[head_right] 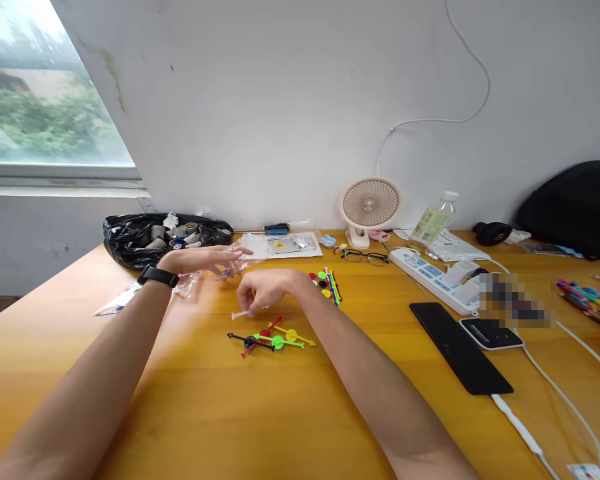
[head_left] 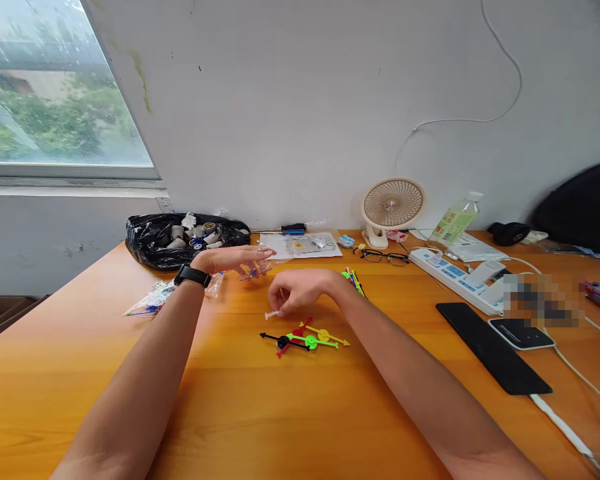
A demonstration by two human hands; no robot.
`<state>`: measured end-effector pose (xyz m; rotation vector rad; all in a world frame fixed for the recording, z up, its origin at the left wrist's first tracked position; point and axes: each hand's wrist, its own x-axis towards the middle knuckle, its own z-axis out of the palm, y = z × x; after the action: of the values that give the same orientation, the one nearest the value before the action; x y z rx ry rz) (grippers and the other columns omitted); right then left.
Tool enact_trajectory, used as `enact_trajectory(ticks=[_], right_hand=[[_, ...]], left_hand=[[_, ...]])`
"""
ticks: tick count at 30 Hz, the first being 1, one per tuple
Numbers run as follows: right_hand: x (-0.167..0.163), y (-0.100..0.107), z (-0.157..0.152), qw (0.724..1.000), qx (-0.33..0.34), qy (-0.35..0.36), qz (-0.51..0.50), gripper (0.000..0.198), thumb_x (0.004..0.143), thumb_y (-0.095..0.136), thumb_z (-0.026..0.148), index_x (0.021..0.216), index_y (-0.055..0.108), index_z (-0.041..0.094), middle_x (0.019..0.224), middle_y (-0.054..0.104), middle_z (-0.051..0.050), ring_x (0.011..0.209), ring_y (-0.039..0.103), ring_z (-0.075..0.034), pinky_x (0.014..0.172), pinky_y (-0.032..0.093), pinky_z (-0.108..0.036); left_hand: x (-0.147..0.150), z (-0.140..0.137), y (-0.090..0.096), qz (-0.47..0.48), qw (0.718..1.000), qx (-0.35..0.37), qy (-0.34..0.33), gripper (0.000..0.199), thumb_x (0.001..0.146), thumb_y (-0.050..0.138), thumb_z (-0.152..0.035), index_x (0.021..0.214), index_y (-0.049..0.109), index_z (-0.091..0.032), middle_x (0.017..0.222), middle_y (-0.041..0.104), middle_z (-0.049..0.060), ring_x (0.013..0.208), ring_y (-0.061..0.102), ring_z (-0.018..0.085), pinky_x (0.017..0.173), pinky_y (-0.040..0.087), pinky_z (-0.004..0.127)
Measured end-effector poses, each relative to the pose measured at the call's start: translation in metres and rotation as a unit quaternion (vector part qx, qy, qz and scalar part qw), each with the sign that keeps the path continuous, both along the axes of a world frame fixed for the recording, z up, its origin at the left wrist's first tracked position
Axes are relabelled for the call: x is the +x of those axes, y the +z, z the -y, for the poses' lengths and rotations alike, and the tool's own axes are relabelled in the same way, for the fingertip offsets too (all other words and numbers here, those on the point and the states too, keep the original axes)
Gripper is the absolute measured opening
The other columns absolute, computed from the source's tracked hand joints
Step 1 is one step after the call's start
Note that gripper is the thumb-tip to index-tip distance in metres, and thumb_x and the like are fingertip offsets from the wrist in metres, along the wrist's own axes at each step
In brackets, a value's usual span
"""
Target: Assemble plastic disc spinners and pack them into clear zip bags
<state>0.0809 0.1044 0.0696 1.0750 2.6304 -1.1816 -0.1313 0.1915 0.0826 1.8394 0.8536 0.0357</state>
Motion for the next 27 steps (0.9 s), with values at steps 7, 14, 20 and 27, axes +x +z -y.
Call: enact_trajectory(ticks=[7,14,20,27], right_hand=[[0.032,0.036,0.007,0.946,0.016,-0.146,-0.29,0.01,0.081,0.073,0.025,0.081,0.066,0.017,0.078,0.073,-0.001,0.066,0.064,-0.013,0.063,0.05,-0.023],[0.076,0.05,-0.001,0.771,0.139,-0.396,-0.48,0.02,0.073,0.081,0.033,0.077,0.068,0.018,0.076,0.076,-0.004,0.065,0.07,-0.017,0.063,0.06,-0.028],[0.075,0.035,-0.01,0.788,0.135,-0.42,-0.43,0.026,0.075,0.08,0.042,0.082,0.074,0.018,0.079,0.074,-0.005,0.066,0.064,-0.015,0.06,0.051,-0.026],[0.065,0.031,-0.009,0.885,0.144,-0.307,-0.319,0.031,0.085,0.067,0.044,0.091,0.078,0.016,0.087,0.071,-0.004,0.084,0.058,-0.018,0.074,0.042,-0.028]], left_hand=[[-0.007,-0.006,-0.007,0.038,0.997,-0.072,0.009,0.086,0.088,0.06,-0.078,0.157,0.047,-0.027,0.129,0.067,0.015,0.112,0.065,0.032,0.095,0.05,0.044],[-0.01,0.001,0.001,0.083,0.984,-0.15,-0.042,0.084,0.093,0.054,-0.076,0.16,0.041,-0.027,0.113,0.074,0.013,0.096,0.069,0.029,0.089,0.05,0.041],[-0.007,0.006,0.005,0.12,0.978,-0.153,-0.072,0.08,0.097,0.047,-0.074,0.161,0.041,-0.025,0.116,0.072,0.014,0.1,0.066,0.029,0.09,0.048,0.041],[-0.001,0.013,0.01,0.116,0.982,-0.133,-0.06,0.084,0.095,0.046,-0.076,0.162,0.038,-0.027,0.121,0.071,0.015,0.109,0.064,0.033,0.092,0.047,0.043]])
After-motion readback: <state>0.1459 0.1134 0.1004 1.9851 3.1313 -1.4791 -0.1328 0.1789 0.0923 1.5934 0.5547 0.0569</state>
